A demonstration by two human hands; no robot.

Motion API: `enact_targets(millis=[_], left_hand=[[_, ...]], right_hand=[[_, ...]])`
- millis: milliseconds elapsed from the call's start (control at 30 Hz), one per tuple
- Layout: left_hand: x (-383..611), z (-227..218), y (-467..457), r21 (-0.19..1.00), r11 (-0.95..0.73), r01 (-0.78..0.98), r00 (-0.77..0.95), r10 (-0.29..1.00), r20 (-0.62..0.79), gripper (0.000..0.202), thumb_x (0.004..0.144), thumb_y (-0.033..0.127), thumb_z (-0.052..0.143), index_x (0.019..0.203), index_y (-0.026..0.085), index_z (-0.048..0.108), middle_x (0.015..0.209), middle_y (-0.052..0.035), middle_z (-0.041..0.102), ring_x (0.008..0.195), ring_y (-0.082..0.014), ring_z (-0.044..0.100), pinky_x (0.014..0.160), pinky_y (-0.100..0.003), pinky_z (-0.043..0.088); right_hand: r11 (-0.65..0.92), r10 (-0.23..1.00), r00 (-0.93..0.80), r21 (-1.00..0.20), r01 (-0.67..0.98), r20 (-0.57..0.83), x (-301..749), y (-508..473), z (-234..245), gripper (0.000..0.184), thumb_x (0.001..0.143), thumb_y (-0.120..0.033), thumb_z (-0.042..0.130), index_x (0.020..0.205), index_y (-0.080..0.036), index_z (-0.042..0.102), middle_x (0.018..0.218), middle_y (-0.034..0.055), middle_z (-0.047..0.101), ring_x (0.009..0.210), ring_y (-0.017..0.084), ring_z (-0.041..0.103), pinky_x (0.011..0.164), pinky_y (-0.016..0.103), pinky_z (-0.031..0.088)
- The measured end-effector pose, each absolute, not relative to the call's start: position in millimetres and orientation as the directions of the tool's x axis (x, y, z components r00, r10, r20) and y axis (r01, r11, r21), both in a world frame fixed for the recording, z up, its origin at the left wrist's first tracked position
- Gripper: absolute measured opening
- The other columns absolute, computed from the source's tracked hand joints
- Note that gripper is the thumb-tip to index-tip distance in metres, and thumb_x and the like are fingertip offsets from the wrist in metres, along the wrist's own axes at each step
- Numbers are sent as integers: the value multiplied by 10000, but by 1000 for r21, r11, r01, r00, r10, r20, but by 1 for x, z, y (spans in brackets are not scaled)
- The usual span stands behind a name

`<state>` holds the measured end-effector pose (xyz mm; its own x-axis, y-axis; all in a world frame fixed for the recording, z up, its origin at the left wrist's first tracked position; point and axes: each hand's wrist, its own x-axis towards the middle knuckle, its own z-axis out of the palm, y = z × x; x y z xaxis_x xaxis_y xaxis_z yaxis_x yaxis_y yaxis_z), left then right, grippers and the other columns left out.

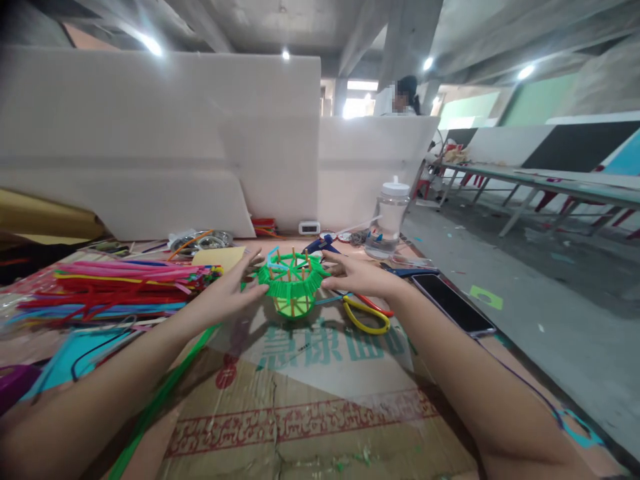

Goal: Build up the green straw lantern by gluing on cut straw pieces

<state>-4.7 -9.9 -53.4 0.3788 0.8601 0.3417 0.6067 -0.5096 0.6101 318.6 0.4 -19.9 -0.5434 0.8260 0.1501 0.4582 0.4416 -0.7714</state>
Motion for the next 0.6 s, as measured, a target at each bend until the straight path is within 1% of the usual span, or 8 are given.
enact_targets(millis=[100, 200, 300, 367, 400, 433, 500, 600], left_hand=[[-9, -50, -9, 619, -491, 613, 371, 871, 323, 845, 928, 548, 585, 1599, 179, 228, 1564, -227, 446, 1434, -323, 471, 1134, -523, 431], [-12, -40, -9, 529, -561, 636, 366, 824, 433, 722, 941, 537, 577, 1531, 176, 369, 1497, -206, 531, 1341, -305, 567, 1056, -488, 501], [-12, -29, -13, 421, -611, 670, 335, 755, 564, 417, 983, 470, 538, 1271, 178, 614, 1248, -132, 686, 1135, -260, 661, 944, -436, 544], [-9, -24, -19, 337, -646, 684, 359, 701, 616, 281, 994, 411, 536, 1026, 188, 703, 1012, -83, 714, 1001, -242, 659, 897, -418, 530], [-6, -23, -23, 273, -674, 687, 394, 661, 639, 255, 993, 381, 547, 955, 195, 718, 926, -69, 706, 946, -236, 650, 875, -407, 520], [-3, -23, -26, 186, -706, 683, 448, 607, 657, 239, 996, 348, 551, 935, 200, 729, 879, -64, 702, 906, -231, 645, 851, -396, 513], [6, -26, -33, 38, -747, 664, 540, 514, 667, 222, 1009, 295, 537, 1007, 202, 739, 888, -73, 721, 876, -230, 647, 822, -387, 508], [18, -31, -38, -106, -732, 673, 608, 466, 643, 260, 1026, 258, 497, 1171, 176, 697, 980, -108, 745, 912, -256, 661, 819, -408, 515]], right_hand=[[451, 841, -519, -729, 514, 154, 319, -1, -13, 683, 887, -423, 703, 1507, -245, 480, 1222, 98, 740, 983, 234, 747, 864, 415, 618], [424, 890, -408, -701, 573, 205, 318, -6, -1, 534, 910, -423, 657, 1392, -206, 580, 1089, 88, 776, 892, 221, 743, 810, 399, 606], [399, 916, -207, -715, 574, 345, 313, -12, 10, 329, 894, -431, 658, 1091, -170, 697, 946, 75, 771, 825, 199, 709, 756, 354, 571], [417, 896, -134, -698, 582, 424, 307, -17, 12, 268, 875, -436, 670, 901, -172, 703, 835, 53, 742, 738, 177, 662, 685, 324, 534], [432, 886, -138, -679, 594, 443, 304, -20, 12, 262, 872, -434, 667, 851, -175, 701, 789, 42, 724, 703, 168, 636, 653, 314, 512], [449, 878, -163, -658, 604, 450, 300, -22, 11, 256, 875, -426, 660, 839, -177, 706, 765, 35, 712, 683, 162, 615, 632, 307, 492], [479, 870, -234, -630, 612, 434, 293, -25, 8, 240, 881, -404, 651, 907, -180, 733, 778, 30, 710, 672, 155, 589, 615, 299, 466], [495, 866, -283, -624, 605, 413, 286, -26, 3, 268, 882, -389, 654, 1026, -181, 742, 835, 31, 715, 675, 146, 566, 625, 300, 453]])
